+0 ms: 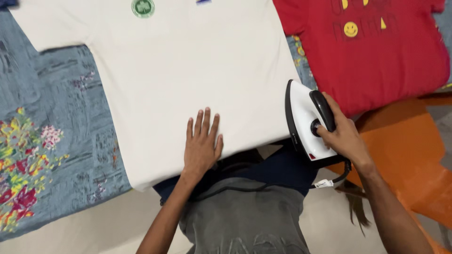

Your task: The person irons a white polo shirt laid flat on a bed. They use an electric iron to smooth the fabric, moving it across the front and sleeves while occasionally adjusting the shirt with their hands.

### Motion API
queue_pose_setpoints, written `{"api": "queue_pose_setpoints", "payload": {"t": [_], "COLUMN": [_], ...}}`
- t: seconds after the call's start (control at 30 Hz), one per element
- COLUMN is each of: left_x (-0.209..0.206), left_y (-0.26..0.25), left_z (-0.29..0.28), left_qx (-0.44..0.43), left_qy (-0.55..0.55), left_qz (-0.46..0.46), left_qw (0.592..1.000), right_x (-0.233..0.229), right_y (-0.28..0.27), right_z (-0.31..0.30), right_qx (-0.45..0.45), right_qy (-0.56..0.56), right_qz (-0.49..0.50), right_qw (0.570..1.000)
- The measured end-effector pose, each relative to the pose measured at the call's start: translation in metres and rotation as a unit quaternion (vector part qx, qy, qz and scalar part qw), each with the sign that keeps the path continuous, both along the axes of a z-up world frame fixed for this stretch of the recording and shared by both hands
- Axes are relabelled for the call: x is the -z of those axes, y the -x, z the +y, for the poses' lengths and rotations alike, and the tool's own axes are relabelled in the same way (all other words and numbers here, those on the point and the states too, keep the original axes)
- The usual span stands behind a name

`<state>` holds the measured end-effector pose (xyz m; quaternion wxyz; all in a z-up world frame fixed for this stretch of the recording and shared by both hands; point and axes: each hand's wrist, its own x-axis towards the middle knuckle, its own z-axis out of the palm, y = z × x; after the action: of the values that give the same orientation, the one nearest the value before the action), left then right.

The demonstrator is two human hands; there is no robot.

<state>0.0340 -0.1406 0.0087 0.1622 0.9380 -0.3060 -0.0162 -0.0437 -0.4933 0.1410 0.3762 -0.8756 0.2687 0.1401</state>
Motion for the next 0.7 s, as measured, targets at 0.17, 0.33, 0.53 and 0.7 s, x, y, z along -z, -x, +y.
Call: {"api": "queue_pose_setpoints", "payload": {"t": [0.17, 0.33, 0.53, 0.7], "left_x": [-0.001, -0.001, -0.002, -0.013], "left_y": [0.007, 0.015, 0.014, 0.010], "left_z": [0.002, 0.002, 0.001, -0.018], "left_qx": [0.006, -0.005, -0.003, -0.014], "left_qy": [-0.010, -0.012, 0.002, 0.034], "left_qz": [-0.016, -0.012, -0.005, 0.012], "left_qw": [1.000, 1.000, 1.000, 0.999], "right_x": [-0.004, -0.003, 0.001, 0.012], "right_y": [0.018, 0.005, 0.008, 0.043], "right_z": [0.021, 0.049, 0.021, -0.031], "right_qx": [-0.047, -0.071, -0.050, 0.012], "right_qy": [0.028, 0.028, 0.044, 0.055], "right_qz": [-0.076, -0.049, -0.023, -0.061], "right_qw": [0.996, 0.996, 0.998, 0.997]}}
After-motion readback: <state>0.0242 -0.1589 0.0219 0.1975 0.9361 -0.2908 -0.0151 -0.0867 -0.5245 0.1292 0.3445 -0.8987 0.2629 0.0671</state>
